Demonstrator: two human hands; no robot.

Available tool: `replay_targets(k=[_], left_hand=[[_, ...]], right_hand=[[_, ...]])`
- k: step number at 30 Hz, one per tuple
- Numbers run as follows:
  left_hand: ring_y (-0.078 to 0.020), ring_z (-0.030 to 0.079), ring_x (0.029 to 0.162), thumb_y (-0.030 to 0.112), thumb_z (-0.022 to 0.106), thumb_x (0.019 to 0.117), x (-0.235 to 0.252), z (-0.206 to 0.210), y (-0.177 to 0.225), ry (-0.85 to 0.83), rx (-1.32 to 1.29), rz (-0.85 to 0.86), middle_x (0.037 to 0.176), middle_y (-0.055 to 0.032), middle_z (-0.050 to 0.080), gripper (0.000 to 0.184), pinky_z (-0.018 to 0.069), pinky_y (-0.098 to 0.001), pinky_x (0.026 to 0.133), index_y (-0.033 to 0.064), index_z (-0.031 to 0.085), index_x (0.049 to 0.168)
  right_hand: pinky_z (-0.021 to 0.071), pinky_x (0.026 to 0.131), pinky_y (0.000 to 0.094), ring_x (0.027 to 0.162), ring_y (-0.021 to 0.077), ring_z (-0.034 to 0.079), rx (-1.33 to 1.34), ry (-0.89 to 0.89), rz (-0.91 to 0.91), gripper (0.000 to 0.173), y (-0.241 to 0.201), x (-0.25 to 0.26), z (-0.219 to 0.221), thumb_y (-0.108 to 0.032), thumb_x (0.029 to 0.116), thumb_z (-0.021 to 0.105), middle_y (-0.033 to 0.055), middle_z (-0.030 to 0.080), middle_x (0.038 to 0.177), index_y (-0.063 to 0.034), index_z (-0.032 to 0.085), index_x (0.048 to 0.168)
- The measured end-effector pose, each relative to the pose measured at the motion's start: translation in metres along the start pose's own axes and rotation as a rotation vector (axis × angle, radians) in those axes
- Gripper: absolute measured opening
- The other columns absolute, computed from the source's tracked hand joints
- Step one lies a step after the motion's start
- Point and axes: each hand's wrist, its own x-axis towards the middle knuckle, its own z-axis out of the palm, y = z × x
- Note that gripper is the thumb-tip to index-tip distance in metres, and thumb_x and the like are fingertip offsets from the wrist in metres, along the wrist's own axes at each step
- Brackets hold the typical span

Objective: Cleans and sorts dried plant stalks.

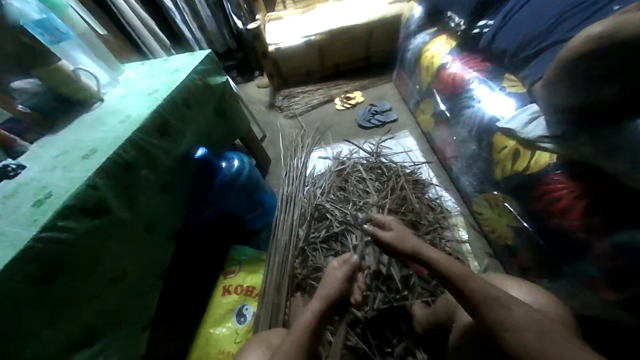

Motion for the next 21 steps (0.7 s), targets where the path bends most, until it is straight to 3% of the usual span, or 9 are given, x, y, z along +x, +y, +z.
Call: replay_targets(k=[2,6,7,9,11,14,19,21], left_hand=[[-0.0044,0.054,0.044,0.020,0.031,0.1131,0.000,-0.001,-0.001,-0.014,0.033,0.014,0.060,0.0003,0.057,0.033,0.0483,-0.0182,0.043,-0.0015,0.056,0.114],[-0.0065,0.057,0.044,0.018,0.031,0.1126,-0.003,-0.002,-0.005,-0.061,0.024,0.021,0.060,-0.0017,0.061,0.031,0.0511,-0.0201,0.043,-0.0007,0.056,0.115],[-0.0064,0.057,0.044,0.017,0.032,0.1123,-0.004,-0.001,-0.006,-0.075,0.029,0.019,0.060,-0.0016,0.060,0.030,0.0505,-0.0199,0.043,-0.0004,0.056,0.114],[-0.0060,0.056,0.044,0.017,0.031,0.1120,-0.005,-0.001,-0.007,-0.108,0.035,0.011,0.060,-0.0009,0.059,0.029,0.0499,-0.0194,0.043,0.0010,0.056,0.112],[-0.0060,0.056,0.044,0.017,0.031,0.1120,-0.004,-0.001,-0.008,-0.118,0.020,0.004,0.059,-0.0013,0.059,0.030,0.0493,-0.0192,0.043,0.0010,0.056,0.113],[-0.0043,0.054,0.043,0.019,0.029,0.1130,-0.003,-0.001,-0.004,-0.092,-0.024,-0.041,0.059,0.0001,0.058,0.032,0.0477,-0.0175,0.041,0.0014,0.056,0.111],[-0.0040,0.054,0.044,0.021,0.030,0.1136,0.003,-0.002,0.004,-0.005,-0.063,-0.043,0.061,0.0003,0.057,0.033,0.0476,-0.0170,0.042,0.0019,0.056,0.106],[-0.0049,0.055,0.046,0.022,0.030,0.1138,0.002,-0.002,0.005,0.012,-0.062,-0.049,0.062,0.0000,0.057,0.034,0.0489,-0.0180,0.043,0.0014,0.056,0.106]], right_hand=[[0.0468,0.057,0.0291,0.059,0.0095,0.050,-0.039,0.066,-0.021,0.031,0.003,0.004,-0.001,-0.022,0.1076,0.045,0.0036,0.056,0.080,-0.0022,0.061,0.125],[0.0512,0.078,0.0403,0.080,0.0187,0.060,-0.106,0.266,-0.016,0.035,0.006,0.014,-0.023,-0.020,0.1087,0.044,0.0156,0.065,0.100,0.0029,0.062,0.127],[0.0511,0.074,0.0364,0.075,0.0155,0.058,-0.070,0.315,0.002,0.034,0.006,0.016,-0.030,-0.020,0.1092,0.044,0.0129,0.064,0.095,0.0031,0.062,0.127],[0.0490,0.056,0.0243,0.057,0.0065,0.052,0.072,0.384,0.046,0.031,0.010,0.021,-0.042,-0.019,0.1097,0.044,0.0029,0.056,0.075,0.0023,0.060,0.126],[0.0456,0.049,0.0205,0.050,0.0046,0.049,0.216,0.406,0.083,0.029,0.009,0.023,-0.051,-0.019,0.1105,0.043,-0.0008,0.051,0.067,0.0008,0.059,0.126],[0.0446,0.046,0.0191,0.049,0.0038,0.048,0.326,0.334,0.086,0.026,0.004,0.018,-0.044,-0.018,0.1108,0.042,-0.0030,0.050,0.066,-0.0009,0.056,0.124],[0.0440,0.045,0.0199,0.048,0.0041,0.048,0.413,0.007,0.035,0.030,-0.003,0.003,-0.009,-0.016,0.1096,0.037,-0.0050,0.052,0.066,-0.0031,0.059,0.126],[0.0437,0.045,0.0193,0.048,0.0037,0.047,0.441,0.010,0.030,0.028,-0.004,0.003,-0.005,-0.016,0.1094,0.038,-0.0052,0.051,0.066,-0.0035,0.060,0.122]])
